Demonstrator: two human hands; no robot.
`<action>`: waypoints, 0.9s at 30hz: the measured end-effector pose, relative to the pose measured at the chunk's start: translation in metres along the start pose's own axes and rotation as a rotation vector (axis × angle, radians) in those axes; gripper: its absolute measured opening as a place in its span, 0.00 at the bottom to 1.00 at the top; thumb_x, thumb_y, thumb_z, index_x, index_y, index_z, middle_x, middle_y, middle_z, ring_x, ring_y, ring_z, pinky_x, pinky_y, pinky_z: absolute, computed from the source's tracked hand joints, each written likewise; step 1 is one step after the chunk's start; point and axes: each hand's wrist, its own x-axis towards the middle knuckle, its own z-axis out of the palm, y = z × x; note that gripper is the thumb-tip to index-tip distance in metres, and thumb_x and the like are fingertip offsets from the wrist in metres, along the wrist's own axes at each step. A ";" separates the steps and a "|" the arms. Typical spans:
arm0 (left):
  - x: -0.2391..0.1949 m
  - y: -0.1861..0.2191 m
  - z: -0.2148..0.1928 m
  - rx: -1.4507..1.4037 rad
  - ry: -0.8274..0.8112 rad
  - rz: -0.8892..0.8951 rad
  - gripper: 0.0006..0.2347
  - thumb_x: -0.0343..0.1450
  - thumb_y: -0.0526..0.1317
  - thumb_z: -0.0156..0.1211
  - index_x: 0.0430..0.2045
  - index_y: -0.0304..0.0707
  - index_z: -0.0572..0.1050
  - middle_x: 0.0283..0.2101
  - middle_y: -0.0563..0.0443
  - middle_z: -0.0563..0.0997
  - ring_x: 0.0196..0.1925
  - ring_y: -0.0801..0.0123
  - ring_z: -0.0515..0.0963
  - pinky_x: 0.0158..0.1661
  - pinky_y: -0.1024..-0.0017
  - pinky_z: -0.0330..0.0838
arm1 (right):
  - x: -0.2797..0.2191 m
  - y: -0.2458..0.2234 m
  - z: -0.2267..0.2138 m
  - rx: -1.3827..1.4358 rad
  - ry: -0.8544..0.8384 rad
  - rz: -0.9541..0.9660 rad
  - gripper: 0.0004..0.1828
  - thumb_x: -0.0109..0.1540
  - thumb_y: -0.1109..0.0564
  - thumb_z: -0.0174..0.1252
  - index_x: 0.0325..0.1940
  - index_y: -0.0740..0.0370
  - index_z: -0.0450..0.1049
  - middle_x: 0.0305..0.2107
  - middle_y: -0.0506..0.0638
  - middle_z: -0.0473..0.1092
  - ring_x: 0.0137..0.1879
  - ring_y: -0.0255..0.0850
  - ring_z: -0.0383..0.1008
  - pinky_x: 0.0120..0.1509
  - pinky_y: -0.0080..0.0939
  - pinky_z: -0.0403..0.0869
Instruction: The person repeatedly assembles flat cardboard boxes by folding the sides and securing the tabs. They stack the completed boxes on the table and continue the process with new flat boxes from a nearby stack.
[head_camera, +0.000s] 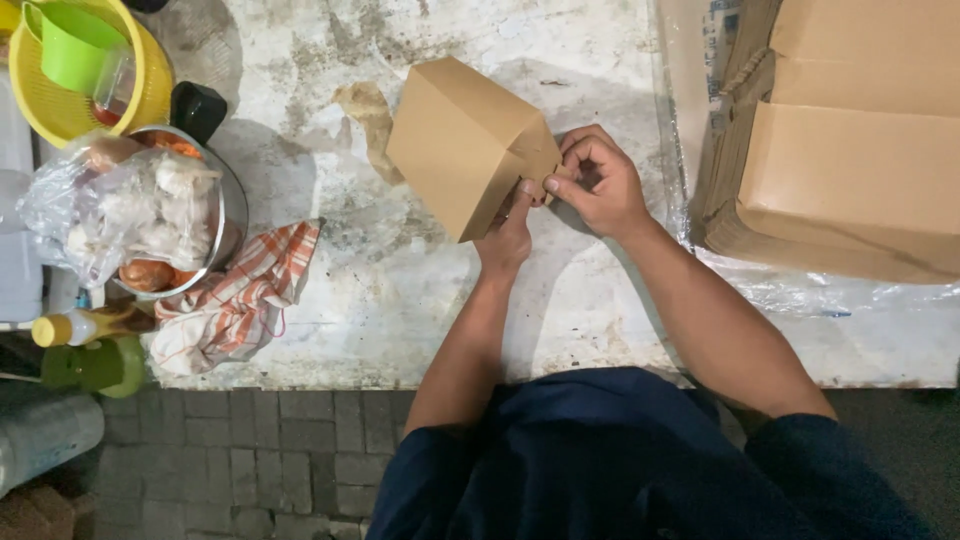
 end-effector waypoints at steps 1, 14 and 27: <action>-0.002 -0.006 -0.001 0.001 -0.005 -0.002 0.07 0.68 0.30 0.63 0.18 0.27 0.79 0.19 0.44 0.79 0.25 0.67 0.83 0.28 0.70 0.78 | 0.000 -0.002 0.001 0.001 0.005 0.001 0.13 0.62 0.61 0.68 0.33 0.65 0.68 0.38 0.56 0.65 0.38 0.40 0.65 0.40 0.37 0.64; 0.008 0.020 0.009 0.112 -0.080 0.028 0.07 0.71 0.32 0.62 0.24 0.25 0.77 0.23 0.45 0.78 0.29 0.78 0.78 0.29 0.71 0.72 | -0.004 -0.006 0.002 0.046 0.056 0.065 0.13 0.61 0.62 0.69 0.32 0.66 0.69 0.38 0.58 0.68 0.35 0.33 0.63 0.38 0.31 0.64; 0.008 0.006 0.003 0.504 -0.015 0.306 0.15 0.68 0.40 0.68 0.38 0.23 0.74 0.36 0.46 0.79 0.38 0.76 0.80 0.37 0.67 0.70 | -0.002 -0.008 -0.004 -0.005 0.058 0.078 0.05 0.65 0.65 0.61 0.43 0.70 0.75 0.39 0.57 0.68 0.40 0.35 0.67 0.42 0.37 0.69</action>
